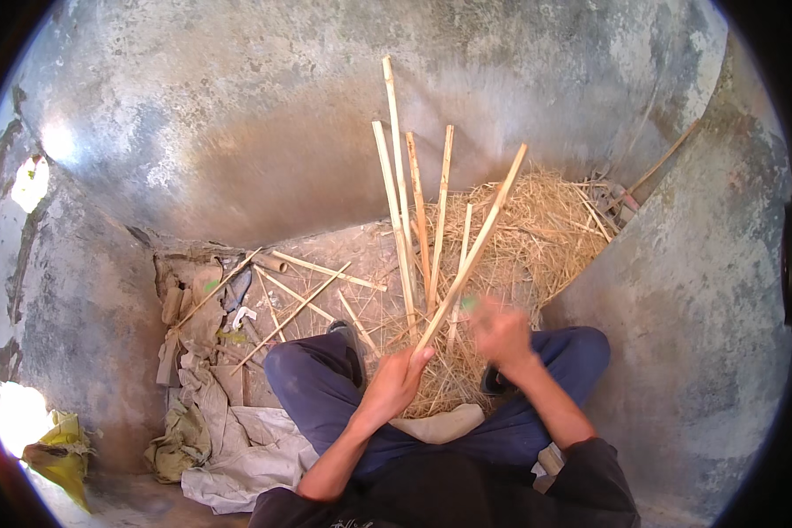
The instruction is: The person strips pieces of bamboo using a small green knife, holding the bamboo strips over a pile of dry grass and debris while seated.
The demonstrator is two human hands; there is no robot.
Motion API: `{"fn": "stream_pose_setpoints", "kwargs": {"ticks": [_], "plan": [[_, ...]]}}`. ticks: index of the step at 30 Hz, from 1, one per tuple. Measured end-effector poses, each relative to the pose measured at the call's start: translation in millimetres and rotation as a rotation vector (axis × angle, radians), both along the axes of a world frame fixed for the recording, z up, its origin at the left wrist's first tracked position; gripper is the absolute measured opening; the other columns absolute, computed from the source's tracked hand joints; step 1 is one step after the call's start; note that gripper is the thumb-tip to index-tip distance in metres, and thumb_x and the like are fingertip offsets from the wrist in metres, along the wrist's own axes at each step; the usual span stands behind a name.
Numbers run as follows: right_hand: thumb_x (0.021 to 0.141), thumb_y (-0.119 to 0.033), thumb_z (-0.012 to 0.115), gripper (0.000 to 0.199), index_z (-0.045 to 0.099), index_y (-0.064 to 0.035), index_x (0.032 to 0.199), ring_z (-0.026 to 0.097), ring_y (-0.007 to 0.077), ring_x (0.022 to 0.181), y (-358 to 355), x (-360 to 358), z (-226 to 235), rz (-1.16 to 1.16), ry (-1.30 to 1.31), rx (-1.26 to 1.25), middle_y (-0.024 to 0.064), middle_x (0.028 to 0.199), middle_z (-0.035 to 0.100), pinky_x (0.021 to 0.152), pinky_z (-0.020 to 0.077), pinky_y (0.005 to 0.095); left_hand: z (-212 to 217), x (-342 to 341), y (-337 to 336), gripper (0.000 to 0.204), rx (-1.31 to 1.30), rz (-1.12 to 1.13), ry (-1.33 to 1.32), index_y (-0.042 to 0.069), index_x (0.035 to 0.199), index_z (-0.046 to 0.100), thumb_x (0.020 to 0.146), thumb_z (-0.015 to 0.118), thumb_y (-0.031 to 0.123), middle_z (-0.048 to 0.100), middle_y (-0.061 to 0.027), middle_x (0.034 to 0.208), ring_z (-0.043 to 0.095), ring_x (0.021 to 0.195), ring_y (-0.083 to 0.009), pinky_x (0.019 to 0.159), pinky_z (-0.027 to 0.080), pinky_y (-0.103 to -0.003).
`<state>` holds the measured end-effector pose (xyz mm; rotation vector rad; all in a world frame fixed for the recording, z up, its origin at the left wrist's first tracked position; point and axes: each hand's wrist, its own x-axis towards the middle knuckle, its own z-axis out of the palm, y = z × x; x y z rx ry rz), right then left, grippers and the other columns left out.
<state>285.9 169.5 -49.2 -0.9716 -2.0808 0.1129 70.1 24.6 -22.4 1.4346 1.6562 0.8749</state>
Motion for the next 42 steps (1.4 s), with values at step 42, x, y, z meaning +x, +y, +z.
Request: {"fn": "stream_pose_setpoints", "kwargs": {"ticks": [42], "plan": [[0.099,-0.03,0.078,0.023,0.075,-0.0075,0.102,0.073,0.0327,0.065,-35,-8,4,0.218,-0.028,-0.205,0.0105,0.084,0.076,0.055,0.0538,0.0423,-14,6,11,0.053,0.003,-0.01,-0.161,0.002,0.085,0.063,0.12,0.049,0.04,0.054,-0.0003,0.066,0.052,0.063,-0.0096,0.059,0.044,-0.031]]}}
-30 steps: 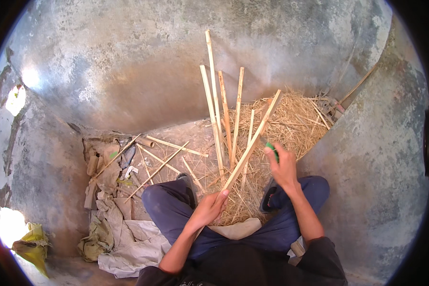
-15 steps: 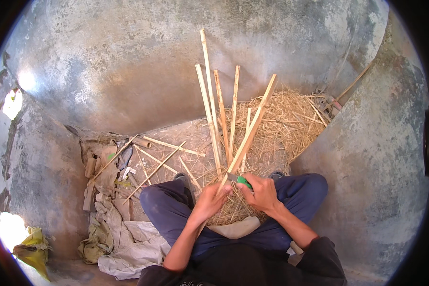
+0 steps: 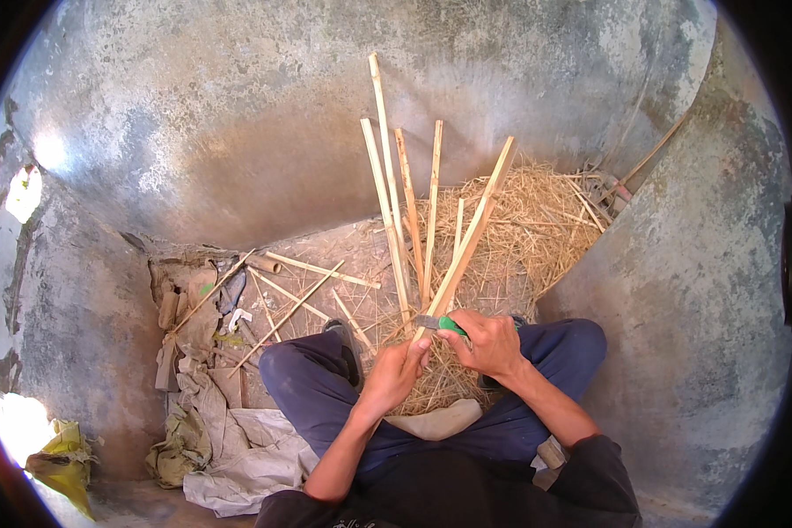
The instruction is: The person strips pieces of bamboo using a small green knife, holding the bamboo strips over a pile of dry grass and debris while seated.
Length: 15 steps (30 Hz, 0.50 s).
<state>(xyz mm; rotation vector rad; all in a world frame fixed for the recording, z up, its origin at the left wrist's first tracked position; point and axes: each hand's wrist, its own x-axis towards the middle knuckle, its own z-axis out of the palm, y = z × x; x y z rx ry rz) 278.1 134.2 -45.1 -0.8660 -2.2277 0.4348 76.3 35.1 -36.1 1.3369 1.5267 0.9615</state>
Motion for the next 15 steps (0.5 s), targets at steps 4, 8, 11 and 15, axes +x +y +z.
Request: {"fn": "stream_pose_setpoints", "kwargs": {"ticks": [4,8,11,15], "plan": [[0.099,-0.031,0.078,0.023,0.075,-0.0081,0.101,0.073,0.0317,0.065,5,2,1,0.007,-0.009,0.05,0.0091,0.083,0.075,0.055,0.0538,0.0416,2,2,-2,0.054,-0.043,0.012,0.01,0.002,0.085,0.062,0.12,0.048,0.04,0.054,-0.0007,0.066,0.052,0.063,-0.0102,0.06,0.045,-0.032],[0.098,-0.032,0.079,0.023,0.075,-0.0091,0.1,0.073,0.0307,0.065,10,4,1,-0.014,-0.045,0.053,0.0081,0.082,0.075,0.054,0.0534,0.0415,-1,-1,-2,0.055,-0.066,0.004,0.024,0.002,0.084,0.061,0.12,0.047,0.04,0.054,-0.001,0.066,0.052,0.063,-0.0107,0.06,0.045,-0.032],[0.1,-0.033,0.077,0.025,0.074,-0.0082,0.1,0.072,0.0314,0.064,13,4,4,-0.006,-0.023,0.126,0.0097,0.08,0.074,0.054,0.053,0.0418,6,-4,-5,0.056,-0.088,-0.009,0.036,0.002,0.083,0.06,0.12,0.047,0.041,0.054,-0.0009,0.067,0.053,0.063,-0.0106,0.06,0.046,-0.032],[0.105,-0.04,0.071,0.03,0.072,-0.0103,0.101,0.069,0.0321,0.059,55,29,-1,-0.258,-0.039,0.061,0.0109,0.074,0.07,0.054,0.0519,0.0435,0,-11,-27,0.057,-0.11,-0.047,0.034,0.002,0.082,0.059,0.12,0.047,0.041,0.054,-0.0006,0.067,0.053,0.064,-0.0102,0.061,0.046,-0.032]]}}
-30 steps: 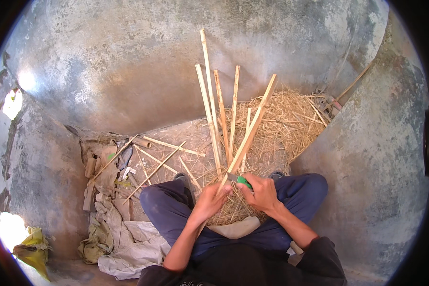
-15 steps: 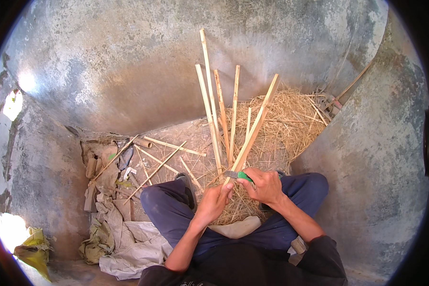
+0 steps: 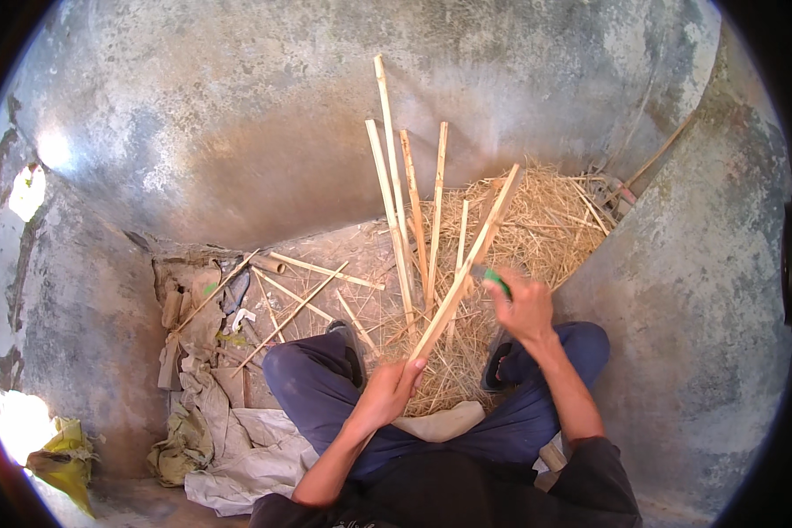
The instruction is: The person strips pieces of bamboo using a small green knife, holding the bamboo strips over a pile of dry grass and debris while seated.
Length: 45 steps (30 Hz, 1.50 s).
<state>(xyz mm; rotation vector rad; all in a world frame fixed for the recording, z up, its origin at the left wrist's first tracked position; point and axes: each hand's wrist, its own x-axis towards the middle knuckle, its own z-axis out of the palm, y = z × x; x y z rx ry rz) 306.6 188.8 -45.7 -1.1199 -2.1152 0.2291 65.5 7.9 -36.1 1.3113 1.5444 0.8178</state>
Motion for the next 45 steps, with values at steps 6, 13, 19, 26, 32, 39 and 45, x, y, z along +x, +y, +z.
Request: {"fn": "stream_pose_setpoints", "kwargs": {"ticks": [6,13,19,26,32,39,45], "plan": [[0.107,-0.043,0.068,0.035,0.072,-0.0092,0.101,0.067,0.033,0.06,22,12,18,-0.073,0.068,0.007,0.0119,0.073,0.068,0.056,0.0495,0.0453,3,1,-12,0.056,-0.068,0.008,-0.02,0.002,0.082,0.059,0.12,0.048,0.041,0.054,-0.002,0.066,0.052,0.063,-0.0114,0.06,0.046,-0.033],[0.108,-0.04,0.066,0.032,0.073,-0.0092,0.102,0.065,0.0346,0.059,29,9,22,-0.096,0.082,0.052,0.0134,0.075,0.069,0.055,0.0468,0.0447,4,-1,-14,0.057,-0.057,0.012,-0.004,0.003,0.08,0.056,0.12,0.047,0.042,0.053,-0.0008,0.067,0.051,0.065,-0.0102,0.061,0.046,-0.033],[0.11,-0.043,0.065,0.038,0.074,-0.0058,0.104,0.065,0.0224,0.061,47,24,4,0.077,0.349,-0.443,0.0078,0.074,0.068,0.057,0.0452,0.0394,-1,-5,-10,0.058,-0.058,-0.007,-0.08,0.004,0.079,0.055,0.121,0.046,0.043,0.052,0.0,0.067,0.05,0.065,-0.01,0.061,0.046,-0.033],[0.107,-0.041,0.071,0.04,0.073,-0.0009,0.107,0.056,0.0147,0.067,30,31,3,0.228,0.387,-0.636,0.0011,0.072,0.056,0.063,0.0449,0.0362,16,-8,-3,0.052,0.101,0.049,0.267,-0.001,0.084,0.058,0.117,0.054,0.039,0.058,-0.015,0.064,0.06,0.059,-0.0312,0.059,0.047,-0.045],[0.098,-0.026,0.081,0.028,0.072,-0.0009,0.106,0.057,0.0117,0.07,-28,13,65,0.293,0.208,-0.569,0.0023,0.074,0.06,0.066,0.0477,0.0324,23,-16,11,0.044,0.153,0.167,0.575,-0.001,0.091,0.055,0.114,0.058,0.036,0.065,-0.0271,0.073,0.065,0.074,-0.0537,0.064,0.048,-0.058],[0.1,-0.028,0.078,0.037,0.071,0.0021,0.121,0.067,0.0261,0.069,-3,-10,79,-0.156,0.479,-0.121,0.0121,0.077,0.07,0.069,0.0514,0.0413,15,-7,12,0.042,0.181,0.154,0.704,0.001,0.098,0.053,0.112,0.062,0.04,0.07,-0.0258,0.083,0.068,0.075,-0.0515,0.064,0.05,-0.059],[0.108,-0.026,0.068,0.033,0.07,0.0021,0.124,0.061,0.0151,0.07,26,-20,55,-0.128,0.393,-0.417,0.0093,0.087,0.075,0.073,0.0503,0.0351,11,-1,6,0.043,0.247,0.159,0.746,0.003,0.098,0.052,0.109,0.067,0.042,0.071,-0.0233,0.085,0.069,0.076,-0.0495,0.062,0.052,-0.057]]}}
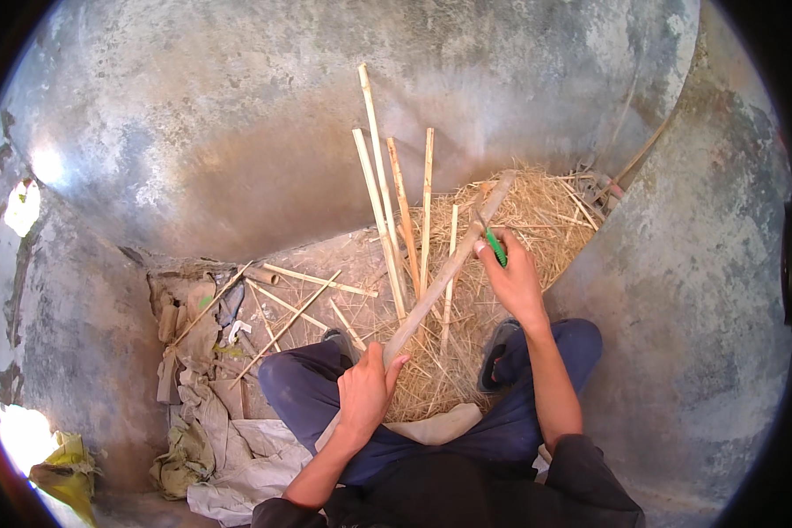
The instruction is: The person strips pieces of bamboo using a small green knife, holding the bamboo strips over a pile of dry grass and debris while seated.
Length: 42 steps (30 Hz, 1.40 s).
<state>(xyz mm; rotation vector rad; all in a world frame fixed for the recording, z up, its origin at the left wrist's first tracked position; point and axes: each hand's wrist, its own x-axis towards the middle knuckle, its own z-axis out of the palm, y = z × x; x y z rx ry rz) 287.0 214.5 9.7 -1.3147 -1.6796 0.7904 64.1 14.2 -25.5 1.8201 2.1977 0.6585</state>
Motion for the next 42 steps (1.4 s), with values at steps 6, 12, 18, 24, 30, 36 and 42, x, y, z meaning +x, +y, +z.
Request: {"fn": "stream_pose_setpoints", "kwargs": {"ticks": [6,12,18,24,30,36,42], "plan": [[0.11,-0.019,0.061,0.028,0.073,0.0036,0.121,0.07,0.025,0.069,11,-7,-19,0.054,0.166,-0.036,0.0154,0.073,0.07,0.065,0.0498,0.0387,6,-6,-5,0.044,0.041,-0.014,0.015,0.003,0.098,0.052,0.107,0.069,0.043,0.071,-0.0223,0.084,0.07,0.076,-0.0482,0.062,0.052,-0.056],[0.101,-0.015,0.068,0.027,0.075,0.0015,0.122,0.071,0.0395,0.064,8,-4,-19,0.003,-0.221,0.248,0.0236,0.072,0.069,0.063,0.0516,0.0493,6,-17,-8,0.047,0.029,-0.041,0.002,0.002,0.099,0.052,0.108,0.067,0.046,0.07,-0.0231,0.08,0.069,0.071,-0.0485,0.059,0.052,-0.057],[0.092,-0.01,0.069,0.02,0.074,-0.0002,0.11,0.071,0.0477,0.074,0,6,-10,0.074,-0.379,0.212,0.0269,0.077,0.069,0.069,0.0531,0.0546,10,-25,-8,0.048,-0.062,-0.05,0.048,0.003,0.096,0.054,0.108,0.066,0.048,0.069,-0.0223,0.078,0.07,0.073,-0.0475,0.062,0.052,-0.057],[0.095,-0.016,0.069,0.021,0.079,-0.0002,0.105,0.071,0.0436,0.07,20,36,-18,0.398,-0.388,0.069,0.0262,0.077,0.071,0.07,0.0548,0.0533,24,-43,-7,0.046,-0.015,-0.055,0.072,0.005,0.095,0.058,0.106,0.068,0.048,0.068,-0.02,0.075,0.07,0.074,-0.0453,0.065,0.052,-0.055],[0.099,-0.02,0.068,0.021,0.081,-0.0029,0.103,0.067,0.0253,0.063,50,61,-34,0.787,-0.185,0.023,0.0148,0.075,0.073,0.065,0.0507,0.0437,32,-60,-8,0.048,0.021,-0.038,0.125,0.005,0.093,0.059,0.105,0.069,0.051,0.069,-0.0184,0.076,0.071,0.074,-0.0448,0.065,0.053,-0.054],[0.107,-0.028,0.068,0.029,0.083,-0.0043,0.114,0.063,0.016,0.07,66,77,-16,0.508,-0.187,-0.16,0.0102,0.079,0.074,0.069,0.0507,0.0374,39,-75,-13,0.048,-0.023,0.03,0.109,0.004,0.091,0.061,0.106,0.068,0.048,0.067,-0.0215,0.072,0.069,0.074,-0.0473,0.066,0.051,-0.054],[0.104,-0.026,0.074,0.031,0.08,-0.0049,0.126,0.063,0.0142,0.07,73,69,-25,0.079,-0.324,0.509,0.0107,0.086,0.076,0.068,0.0505,0.0363,38,-86,-13,0.046,-0.154,-0.033,-0.168,0.001,0.089,0.065,0.112,0.061,0.04,0.063,-0.0186,0.068,0.062,0.061,-0.038,0.062,0.047,-0.047]]}}
